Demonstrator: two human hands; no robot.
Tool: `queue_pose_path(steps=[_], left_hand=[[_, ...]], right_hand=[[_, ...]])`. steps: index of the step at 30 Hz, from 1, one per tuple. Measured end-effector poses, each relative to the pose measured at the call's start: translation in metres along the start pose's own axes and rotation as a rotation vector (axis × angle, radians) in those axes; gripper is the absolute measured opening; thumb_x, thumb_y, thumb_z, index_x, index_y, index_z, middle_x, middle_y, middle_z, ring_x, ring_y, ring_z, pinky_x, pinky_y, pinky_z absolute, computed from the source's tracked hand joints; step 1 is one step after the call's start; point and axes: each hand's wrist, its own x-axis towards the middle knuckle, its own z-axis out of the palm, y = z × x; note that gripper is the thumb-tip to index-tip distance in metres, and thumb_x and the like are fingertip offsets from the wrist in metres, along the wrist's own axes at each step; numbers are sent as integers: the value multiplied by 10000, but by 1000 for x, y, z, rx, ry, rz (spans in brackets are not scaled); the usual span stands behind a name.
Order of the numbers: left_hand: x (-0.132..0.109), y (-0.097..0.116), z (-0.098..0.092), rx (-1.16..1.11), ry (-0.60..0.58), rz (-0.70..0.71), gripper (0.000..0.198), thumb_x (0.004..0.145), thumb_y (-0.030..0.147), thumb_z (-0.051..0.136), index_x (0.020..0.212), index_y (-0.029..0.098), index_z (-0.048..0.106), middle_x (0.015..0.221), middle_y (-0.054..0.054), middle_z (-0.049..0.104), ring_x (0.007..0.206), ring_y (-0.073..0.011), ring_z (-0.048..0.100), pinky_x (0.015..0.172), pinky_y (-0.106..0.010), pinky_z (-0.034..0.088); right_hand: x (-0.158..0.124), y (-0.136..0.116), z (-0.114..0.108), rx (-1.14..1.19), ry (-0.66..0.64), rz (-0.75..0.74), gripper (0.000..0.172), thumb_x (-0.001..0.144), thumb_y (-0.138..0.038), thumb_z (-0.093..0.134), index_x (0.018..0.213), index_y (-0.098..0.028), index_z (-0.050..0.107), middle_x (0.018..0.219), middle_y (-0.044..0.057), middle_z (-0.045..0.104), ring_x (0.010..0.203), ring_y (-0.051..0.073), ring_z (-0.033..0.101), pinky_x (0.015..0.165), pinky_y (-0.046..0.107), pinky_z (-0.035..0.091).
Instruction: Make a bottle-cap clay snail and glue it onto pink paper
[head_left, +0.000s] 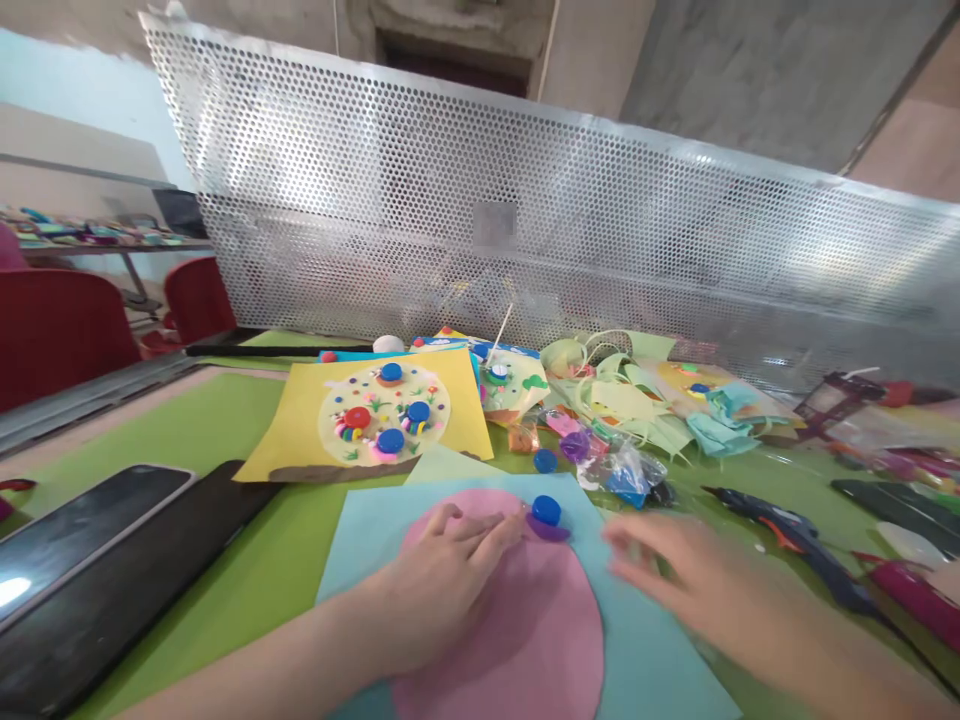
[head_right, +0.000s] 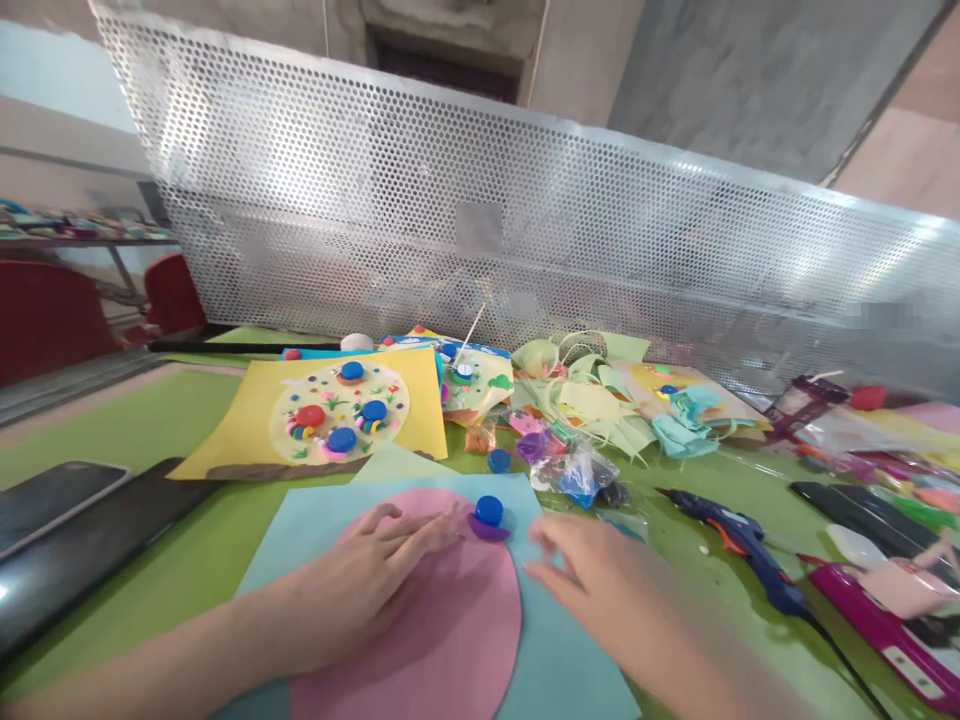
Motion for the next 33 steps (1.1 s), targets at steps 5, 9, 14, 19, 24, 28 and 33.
queue_pose_path(steps=[5, 9, 14, 19, 24, 28, 33], left_hand=[[-3, 1, 1, 45, 5, -22, 575, 864, 77, 309, 1414, 69, 138, 1403, -133, 395, 1224, -251, 435, 1010, -431, 301], [-4, 3, -1, 58, -6, -16, 521, 911, 119, 285, 1408, 40, 148, 1343, -165, 467, 1207, -262, 455, 998, -455, 312], [-2, 2, 3, 73, 40, -7, 485, 917, 120, 290, 1391, 48, 219, 1332, -172, 475, 1189, -269, 469, 979, -456, 336], [-1, 2, 3, 49, 43, -64, 544, 913, 176, 360, 1415, 77, 175, 1304, -175, 504, 1141, -271, 515, 990, -457, 341], [-5, 2, -8, -160, -60, -85, 755, 884, 525, 366, 1436, 111, 60, 1485, -138, 169, 1360, -314, 177, 1079, -525, 192], [-11, -2, -10, -255, -125, -39, 732, 864, 573, 363, 1433, 191, 105, 1489, -82, 117, 1364, -305, 142, 1091, -545, 119], [-12, -7, -16, -241, -170, -45, 730, 856, 587, 368, 1430, 250, 68, 1491, -39, 109, 1366, -281, 136, 1096, -525, 101]], right_hand=[[67, -44, 14, 32, -40, -60, 387, 857, -350, 431, 1182, -178, 555, 1163, 100, 592, 843, 221, 625, 745, 345, 468], [62, -35, 31, 76, -89, -70, 296, 862, -346, 450, 1043, -196, 630, 1074, 80, 628, 929, 248, 610, 794, 359, 461], [57, -32, 32, 122, -128, -76, 273, 848, -321, 479, 1046, -201, 625, 1089, 78, 615, 947, 246, 597, 832, 371, 448], [62, -25, 27, 264, 10, -74, 313, 853, -369, 418, 1022, -184, 607, 1014, 86, 630, 812, 207, 615, 742, 336, 475], [58, -20, 10, 438, -44, 49, 313, 831, -415, 404, 875, -188, 614, 711, 25, 641, 551, 154, 566, 563, 277, 467], [56, -20, 5, 483, -151, 34, 275, 822, -398, 438, 842, -185, 610, 794, 34, 657, 612, 152, 577, 538, 248, 446], [48, -24, 11, 429, -179, -11, 238, 814, -385, 489, 892, -201, 619, 867, 27, 652, 666, 153, 586, 615, 262, 448]])
